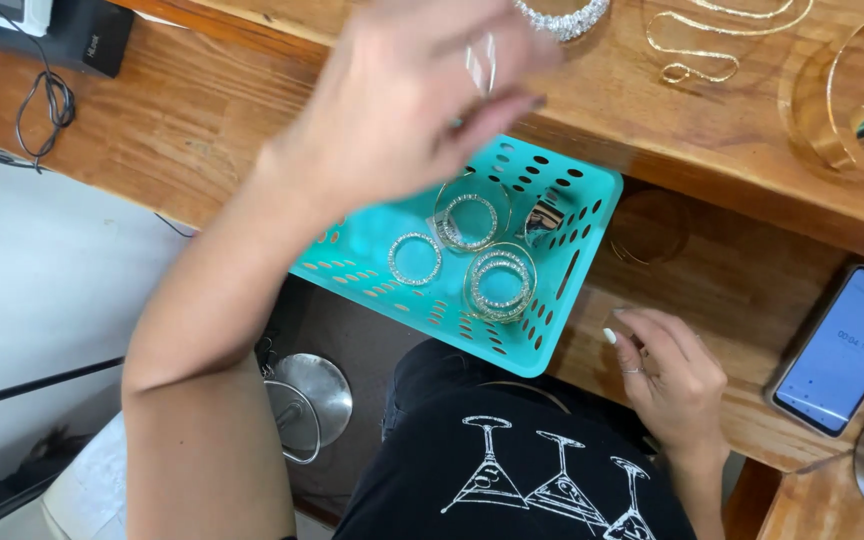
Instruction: Sorting and organizing various bracelets and bangles in a plastic basket on a wooden counter, including inspecting price tags.
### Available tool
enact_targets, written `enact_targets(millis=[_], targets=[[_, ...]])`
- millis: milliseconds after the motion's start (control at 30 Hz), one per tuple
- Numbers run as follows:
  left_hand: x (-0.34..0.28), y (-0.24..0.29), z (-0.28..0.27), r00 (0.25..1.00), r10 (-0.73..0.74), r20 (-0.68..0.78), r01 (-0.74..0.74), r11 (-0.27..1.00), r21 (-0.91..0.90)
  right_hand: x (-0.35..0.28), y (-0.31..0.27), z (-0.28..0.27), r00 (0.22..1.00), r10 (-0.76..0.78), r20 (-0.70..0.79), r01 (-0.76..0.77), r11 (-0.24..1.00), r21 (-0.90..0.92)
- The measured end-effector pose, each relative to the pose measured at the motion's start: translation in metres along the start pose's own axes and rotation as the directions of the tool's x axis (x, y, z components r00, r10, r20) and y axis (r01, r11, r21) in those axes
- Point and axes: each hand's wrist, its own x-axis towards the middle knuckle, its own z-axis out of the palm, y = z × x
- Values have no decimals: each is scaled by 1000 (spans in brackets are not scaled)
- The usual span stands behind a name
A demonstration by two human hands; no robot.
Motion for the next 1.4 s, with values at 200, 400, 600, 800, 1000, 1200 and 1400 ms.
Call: enact_targets(millis=[200, 400, 600, 800, 1000, 1200, 1400], targets=[[-72, 26, 91, 916, 141, 375, -98, 987, -131, 9, 2, 7, 997, -73, 21, 73, 997, 17], [-103, 26, 175, 738, 142, 660, -70, 988, -135, 20, -10, 8, 996, -84, 25, 83, 996, 38], [-101, 29, 166, 720, 174, 672, -134, 985, -111, 9, -11, 0, 1000, -12, 17, 12, 1000, 7], [-80, 18, 69, 744, -72, 664, 285, 933, -218, 8, -18, -10, 998, 31, -61, -33, 999, -31], [-87, 94, 13, 974, -111, 196, 177, 916, -361, 0, -22, -1, 980, -131, -147, 138, 990, 34], [-69, 155, 30, 986, 113, -125, -158, 874, -460, 11, -50, -19, 962, -274, -6, 274, 961, 19], [-65, 135, 36, 979, 197, 48, -150, 863, -482, -31, -8, -29, 976, -125, -177, 123, 992, -25]])
